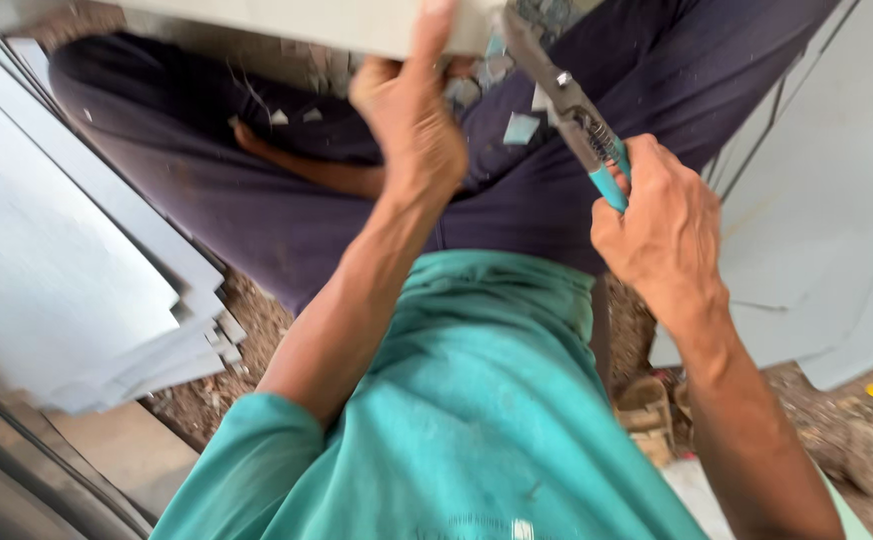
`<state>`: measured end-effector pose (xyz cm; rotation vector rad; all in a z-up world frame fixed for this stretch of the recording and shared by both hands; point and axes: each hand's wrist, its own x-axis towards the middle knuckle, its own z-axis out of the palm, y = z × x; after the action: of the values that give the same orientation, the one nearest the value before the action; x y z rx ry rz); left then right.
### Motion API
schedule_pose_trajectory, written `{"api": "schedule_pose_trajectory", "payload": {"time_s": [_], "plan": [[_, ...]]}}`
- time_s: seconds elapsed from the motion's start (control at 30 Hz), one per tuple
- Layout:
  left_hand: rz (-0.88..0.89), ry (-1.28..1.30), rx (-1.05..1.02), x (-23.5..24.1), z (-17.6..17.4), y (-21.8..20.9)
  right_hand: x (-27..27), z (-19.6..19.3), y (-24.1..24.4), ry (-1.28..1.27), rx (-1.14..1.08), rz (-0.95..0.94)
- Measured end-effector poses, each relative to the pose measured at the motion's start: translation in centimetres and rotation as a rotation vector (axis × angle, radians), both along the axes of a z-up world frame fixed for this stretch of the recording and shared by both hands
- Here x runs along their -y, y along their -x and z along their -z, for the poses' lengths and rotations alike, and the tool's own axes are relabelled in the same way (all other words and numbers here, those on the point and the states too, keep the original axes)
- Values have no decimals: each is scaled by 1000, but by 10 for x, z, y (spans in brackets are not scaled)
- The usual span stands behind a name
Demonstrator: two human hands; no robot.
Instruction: The person sits on the ground and uses tin snips to cut a large white sheet into smaller pieces. They repeatedly position the snips along the edge of the sheet, cut off small sections, and drop the cut pieces onto a growing pile on the ground.
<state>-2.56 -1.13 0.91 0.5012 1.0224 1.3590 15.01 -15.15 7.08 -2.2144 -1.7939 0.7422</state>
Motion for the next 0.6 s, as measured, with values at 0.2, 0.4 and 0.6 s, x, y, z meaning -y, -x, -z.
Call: {"api": "schedule_pose_trajectory", "payload": {"time_s": [0.2, 0.4, 0.6], "plan": [[74, 138, 145, 4, 28, -32, 19, 13, 26, 126, -485, 252], [449, -276, -546, -1, -8, 36, 26, 29, 45, 132, -650, 410], [464, -664, -1038, -22, -25, 45, 26, 23, 51, 146, -791, 380]]}}
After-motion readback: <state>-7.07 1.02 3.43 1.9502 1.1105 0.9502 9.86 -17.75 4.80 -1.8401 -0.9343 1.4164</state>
